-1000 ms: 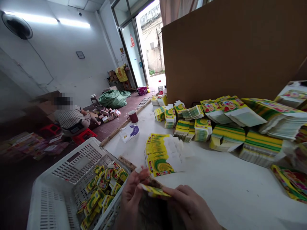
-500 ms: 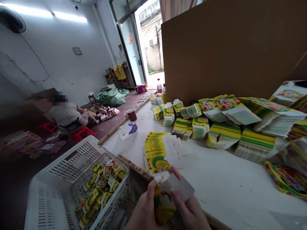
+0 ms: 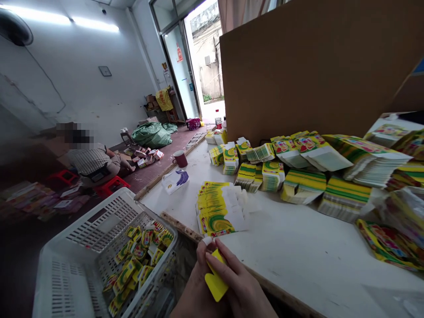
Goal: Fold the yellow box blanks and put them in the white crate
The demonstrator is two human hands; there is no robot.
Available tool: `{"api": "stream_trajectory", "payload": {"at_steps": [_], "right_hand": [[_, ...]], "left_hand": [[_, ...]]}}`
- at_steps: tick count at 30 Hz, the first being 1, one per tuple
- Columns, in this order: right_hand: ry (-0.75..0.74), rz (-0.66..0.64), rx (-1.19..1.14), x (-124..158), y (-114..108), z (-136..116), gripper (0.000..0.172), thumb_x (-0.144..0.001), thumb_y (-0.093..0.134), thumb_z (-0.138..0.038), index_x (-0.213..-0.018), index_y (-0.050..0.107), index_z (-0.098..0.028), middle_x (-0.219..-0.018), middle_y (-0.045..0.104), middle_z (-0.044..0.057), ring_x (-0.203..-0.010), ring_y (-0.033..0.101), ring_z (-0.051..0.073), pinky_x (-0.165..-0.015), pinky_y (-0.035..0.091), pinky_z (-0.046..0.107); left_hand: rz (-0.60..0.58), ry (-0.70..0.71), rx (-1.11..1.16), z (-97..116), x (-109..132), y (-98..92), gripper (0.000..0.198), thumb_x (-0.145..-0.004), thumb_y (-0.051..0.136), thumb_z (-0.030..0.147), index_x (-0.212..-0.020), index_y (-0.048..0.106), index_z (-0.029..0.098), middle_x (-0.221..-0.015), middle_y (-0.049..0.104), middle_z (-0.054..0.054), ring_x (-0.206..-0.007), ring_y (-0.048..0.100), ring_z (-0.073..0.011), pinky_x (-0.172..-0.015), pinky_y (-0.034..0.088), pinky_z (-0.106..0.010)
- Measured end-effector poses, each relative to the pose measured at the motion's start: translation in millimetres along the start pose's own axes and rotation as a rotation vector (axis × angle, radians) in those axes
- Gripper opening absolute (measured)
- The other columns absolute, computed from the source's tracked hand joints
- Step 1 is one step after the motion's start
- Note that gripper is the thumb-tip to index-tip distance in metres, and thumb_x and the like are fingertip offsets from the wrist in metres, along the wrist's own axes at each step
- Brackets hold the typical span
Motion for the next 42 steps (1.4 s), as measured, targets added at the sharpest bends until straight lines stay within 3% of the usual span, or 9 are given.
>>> {"api": "stream_trajectory", "payload": {"at_steps": [3, 7, 13, 19, 21, 26, 31, 39, 42], "right_hand": [[0.004, 0.11, 0.081, -0.4, -9.5, 10.7, 0.047, -0.094, 0.041, -0.023, -0.139, 0.044, -0.035, -0.155, 0.028, 0.003, -0.134, 0.041, 0.024, -0.108, 0.04, 0.037], [0.052, -0.056, 0.157, -2.1, -8.7, 21.4, 0.045, -0.091, 0.048, -0.028, -0.136, 0.051, -0.025, -0.157, 0.018, 0.011, -0.136, 0.037, 0.03, -0.106, 0.042, 0.04], [0.19, -0.283, 0.107, -9.5, -21.5, 7.5, 0.024, -0.09, 0.053, -0.032, -0.108, 0.068, -0.028, -0.142, 0.049, 0.009, -0.128, 0.049, 0.028, -0.103, 0.044, 0.041], [0.162, 0.014, -0.128, -17.2, -14.2, 5.7, 0.063, -0.088, 0.053, -0.027, -0.145, 0.028, -0.024, -0.148, 0.038, 0.013, -0.134, 0.04, 0.025, -0.11, 0.036, 0.044], [0.166, 0.08, -0.187, -23.0, -13.8, 16.2, 0.065, -0.088, 0.052, -0.03, -0.146, 0.023, -0.023, -0.144, 0.043, 0.014, -0.125, 0.05, 0.024, -0.103, 0.044, 0.042], [0.321, 0.259, 0.261, -51.7, -34.4, 54.8, 0.021, -0.084, 0.056, -0.021, -0.105, 0.061, -0.017, -0.105, 0.062, 0.012, -0.098, 0.059, 0.024, -0.09, 0.047, 0.04], [0.384, 0.34, 0.399, -66.5, -33.0, 73.8, 0.022, -0.068, 0.064, -0.005, -0.086, 0.061, -0.017, -0.095, 0.059, 0.012, -0.097, 0.052, 0.03, -0.088, 0.042, 0.043], [0.375, 0.398, 0.249, -52.4, -44.5, 59.1, 0.014, -0.081, 0.057, -0.025, -0.077, 0.045, -0.022, -0.066, 0.054, -0.002, -0.06, 0.05, 0.016, -0.059, 0.041, 0.028], [0.338, 0.249, 0.048, -47.5, -28.4, 36.1, 0.014, -0.079, 0.059, -0.024, -0.076, 0.045, -0.022, -0.064, 0.051, -0.004, -0.059, 0.047, 0.014, -0.056, 0.038, 0.025]], "left_hand": [[-0.021, -0.067, -0.172, -3.4, -2.7, -6.8, 0.069, -0.062, 0.066, 0.013, -0.126, 0.039, 0.017, -0.123, 0.055, -0.016, -0.114, 0.053, -0.0318, -0.097, 0.043, -0.044], [-0.091, -0.09, -0.243, 0.4, -7.2, -18.3, 0.052, -0.061, 0.072, 0.021, -0.109, 0.054, 0.019, -0.104, 0.063, -0.009, -0.098, 0.059, -0.028, -0.088, 0.047, -0.04], [-0.209, -0.101, -0.199, 1.0, -5.9, -15.7, 0.052, -0.058, 0.074, 0.02, -0.107, 0.057, 0.02, -0.095, 0.066, -0.002, -0.084, 0.062, -0.0223, -0.075, 0.049, -0.031], [-0.105, -0.113, -0.071, 5.1, -7.7, -21.9, 0.047, -0.068, 0.071, 0.023, -0.112, 0.057, 0.019, -0.102, 0.068, -0.007, -0.091, 0.064, -0.0249, -0.08, 0.049, -0.033], [0.084, -0.129, 0.193, 2.2, -10.5, -36.2, 0.048, -0.068, 0.075, 0.026, -0.112, 0.057, 0.02, -0.101, 0.069, -0.007, -0.09, 0.065, -0.0238, -0.08, 0.05, -0.032], [0.848, -0.117, 1.02, -28.0, -2.5, -84.8, 0.042, -0.071, 0.065, 0.061, -0.087, 0.06, 0.023, -0.096, 0.067, -0.004, -0.105, 0.061, -0.0246, -0.093, 0.047, -0.037], [0.73, -0.39, 1.084, -41.9, -8.8, -63.7, 0.038, -0.087, 0.051, 0.052, -0.104, 0.058, 0.019, -0.117, 0.06, -0.012, -0.107, 0.059, -0.0223, -0.089, 0.049, -0.038], [0.685, -0.379, 0.975, -58.6, -1.4, -33.2, 0.041, -0.081, 0.066, 0.047, -0.11, 0.057, 0.02, -0.122, 0.057, -0.011, -0.111, 0.056, -0.0211, -0.092, 0.047, -0.034], [0.613, -0.266, 1.053, -52.6, -1.5, -26.4, 0.055, -0.068, 0.074, 0.055, -0.111, 0.06, 0.024, -0.123, 0.059, -0.009, -0.116, 0.054, -0.0253, -0.093, 0.048, -0.036]]}}
Point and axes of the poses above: each hand's wrist, its own x-axis away from the middle knuckle, its own y-axis out of the palm, z = x × y, the point moved 7 cm from there along -x, towards the middle knuckle
